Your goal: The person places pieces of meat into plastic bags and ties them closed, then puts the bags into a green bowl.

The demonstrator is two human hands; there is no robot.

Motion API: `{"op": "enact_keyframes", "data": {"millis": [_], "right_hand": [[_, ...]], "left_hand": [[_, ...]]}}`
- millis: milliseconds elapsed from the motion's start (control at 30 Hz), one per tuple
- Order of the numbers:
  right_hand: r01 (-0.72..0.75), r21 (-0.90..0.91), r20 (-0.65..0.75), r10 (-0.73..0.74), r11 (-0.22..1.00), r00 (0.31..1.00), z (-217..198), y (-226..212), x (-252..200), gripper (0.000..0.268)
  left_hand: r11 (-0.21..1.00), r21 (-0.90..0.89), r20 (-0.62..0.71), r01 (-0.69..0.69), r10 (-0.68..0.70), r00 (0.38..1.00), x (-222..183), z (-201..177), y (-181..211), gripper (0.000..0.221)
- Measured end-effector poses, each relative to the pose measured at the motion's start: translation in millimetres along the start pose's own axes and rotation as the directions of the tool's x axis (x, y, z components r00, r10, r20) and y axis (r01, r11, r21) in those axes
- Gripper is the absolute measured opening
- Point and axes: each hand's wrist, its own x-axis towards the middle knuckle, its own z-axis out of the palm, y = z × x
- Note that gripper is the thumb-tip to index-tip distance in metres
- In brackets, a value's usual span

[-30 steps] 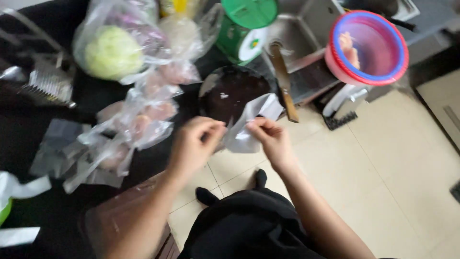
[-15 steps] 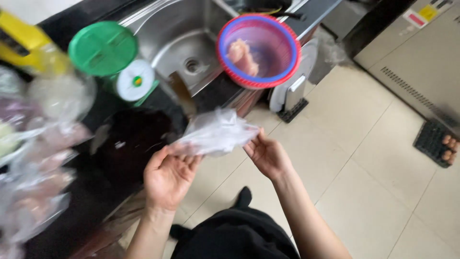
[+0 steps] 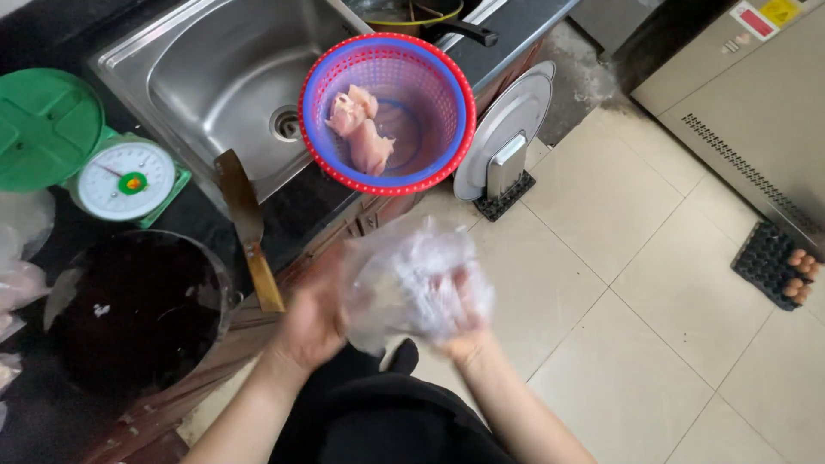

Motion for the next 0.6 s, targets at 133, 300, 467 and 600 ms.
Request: {"op": "enact_keyframes", "data": {"millis": [133,300,467,600], "right_hand": [[0.367,-0.604,-0.02,-0.474,0.707,0.88,12,-88,-5,0.098],[0.425,-0.672,0.126,-0.472,0.607,0.873,100,-69,37,0.126],[0.415,-0.908,0.292,-0.618,0.062,0.73,145,-117,77,0.114],[-0.3,-0.878,-0.042,-0.565,-0.374,0.824,97,-197,130,0.085]], "left_hand": [[0.822,-0.144,0.013,0.551,-0.555,0.831,22,-57,-40,0.045],[0.777,-0.2,0.073,0.597,-0.596,0.8,91,-64,-37,0.029],[0.835,0.519,-0.552,0.181,0.166,0.817,122,-37,38,0.015],[0.823,0.563,-0.593,0.073,0.341,0.729,113,-57,91,0.014]]}}
